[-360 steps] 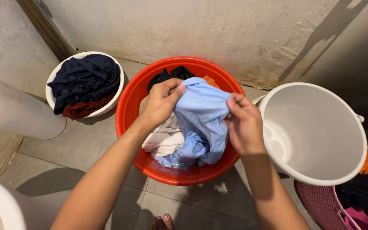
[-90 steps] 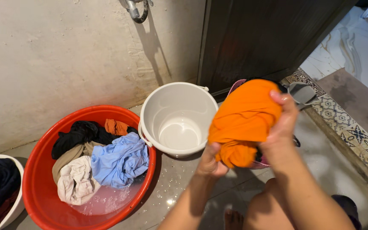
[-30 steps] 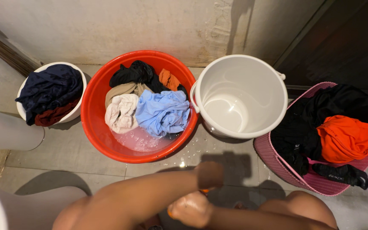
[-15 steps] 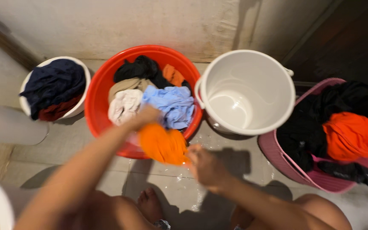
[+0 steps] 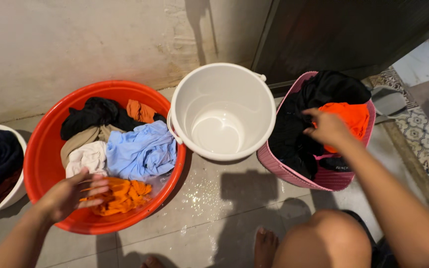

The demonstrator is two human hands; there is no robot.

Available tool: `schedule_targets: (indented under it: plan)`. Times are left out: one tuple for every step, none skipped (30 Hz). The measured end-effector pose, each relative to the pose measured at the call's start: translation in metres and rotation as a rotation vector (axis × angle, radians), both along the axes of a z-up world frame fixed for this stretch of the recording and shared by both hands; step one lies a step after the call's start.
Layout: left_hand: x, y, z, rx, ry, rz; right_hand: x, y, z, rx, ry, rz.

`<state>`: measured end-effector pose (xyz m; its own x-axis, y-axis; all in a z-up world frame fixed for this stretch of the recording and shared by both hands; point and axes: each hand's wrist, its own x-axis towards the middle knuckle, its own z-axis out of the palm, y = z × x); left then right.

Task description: The person transfers various colored clothes from a pink laundry basket into a red basin filled with soapy water. They submerge and agitate the clothes by hand, including black, beige, orange, white, and blue items, to soak them for washing.

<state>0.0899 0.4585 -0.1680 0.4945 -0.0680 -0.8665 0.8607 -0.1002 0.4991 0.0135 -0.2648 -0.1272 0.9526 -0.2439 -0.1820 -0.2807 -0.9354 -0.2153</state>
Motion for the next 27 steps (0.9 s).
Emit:
schedule_targets:
  plan:
    - [0.001, -0.020, 0.011, 0.029, -0.067, -0.085, 0.004, -0.002, -0.026, -0.009, -0.197, 0.177]
    - [0.001, -0.040, 0.022, 0.058, -0.134, -0.169, 0.004, -0.004, -0.045, -0.018, -0.395, 0.355]
    - [0.001, -0.061, 0.032, 0.087, -0.201, -0.252, 0.007, -0.004, -0.059, -0.041, -0.269, 0.291]
    - [-0.001, -0.083, 0.041, 0.076, -0.234, -0.340, 0.012, 0.000, -0.068, -0.064, -0.144, 0.229]
    - [-0.004, -0.106, 0.049, 0.066, -0.267, -0.429, 0.018, 0.004, -0.070, -0.086, -0.020, 0.165]
    - [-0.009, -0.128, 0.058, 0.049, -0.305, -0.496, 0.021, 0.010, -0.066, -0.057, -0.008, 0.140]
    - [-0.015, -0.150, 0.065, 0.032, -0.343, -0.563, 0.023, 0.013, -0.054, -0.028, 0.004, 0.115]
    - [-0.022, -0.170, 0.072, 0.107, -0.393, -0.677, 0.022, 0.015, -0.037, -0.001, 0.019, 0.087]
    - [-0.030, -0.190, 0.078, 0.183, -0.443, -0.792, 0.020, 0.019, -0.018, -0.056, -0.015, 0.116]
    - [-0.036, -0.213, 0.082, 0.004, -0.620, -0.812, 0.016, 0.022, 0.005, -0.112, -0.054, 0.139]
    - [-0.042, -0.232, 0.086, -0.181, -0.791, -0.827, 0.010, 0.024, 0.030, -0.101, -0.124, 0.129]
    - [-0.046, -0.249, 0.090, -0.180, -0.789, -0.834, -0.001, 0.025, 0.055, -0.096, -0.190, 0.116]
    - [-0.052, -0.266, 0.092, -0.179, -0.787, -0.841, -0.009, 0.021, 0.083, -0.032, -0.155, -0.005]
    - [-0.054, -0.284, 0.093, -0.301, -0.833, -0.798, -0.015, 0.020, 0.110, 0.034, -0.124, -0.126]
    - [-0.057, -0.301, 0.095, -0.425, -0.874, -0.754, -0.024, 0.020, 0.133, 0.080, -0.202, -0.124]
    - [-0.060, -0.315, 0.097, -0.420, -0.968, -0.746, -0.032, 0.020, 0.155, 0.127, -0.279, -0.117]
    - [-0.061, -0.331, 0.099, -0.414, -1.061, -0.736, -0.040, 0.021, 0.173, 0.154, -0.346, -0.101]
    - [-0.060, -0.349, 0.101, -0.526, -0.977, -0.605, -0.047, 0.023, 0.189, 0.184, -0.415, -0.083]
    - [-0.057, -0.365, 0.103, -0.633, -0.888, -0.473, -0.055, 0.025, 0.203, 0.210, -0.471, -0.104]
    - [-0.056, -0.379, 0.106, -0.620, -0.904, -0.439, -0.063, 0.028, 0.216, 0.237, -0.526, -0.121]
    - [-0.055, -0.390, 0.110, -0.607, -0.919, -0.405, -0.067, 0.033, 0.224, 0.263, -0.582, -0.138]
    - [-0.053, -0.399, 0.114, -0.594, -0.935, -0.369, -0.067, 0.039, 0.231, 0.490, -0.667, -0.087]
    - [-0.055, -0.403, 0.118, -0.491, -1.173, -0.401, -0.067, 0.043, 0.240, 0.719, -0.745, -0.032]
    - [-0.059, -0.406, 0.123, -0.380, -1.408, -0.432, -0.067, 0.049, 0.246, 0.949, -0.818, 0.024]
    - [-0.063, -0.410, 0.127, -0.258, -1.638, -0.461, -0.069, 0.057, 0.251, 1.039, -0.817, 0.068]
    - [-0.068, -0.418, 0.132, -0.352, -1.600, -0.389, -0.073, 0.066, 0.254, 1.129, -0.809, 0.110]
    - [-0.074, -0.427, 0.137, -0.443, -1.558, -0.318, -0.074, 0.075, 0.257, 1.248, -0.811, 0.105]
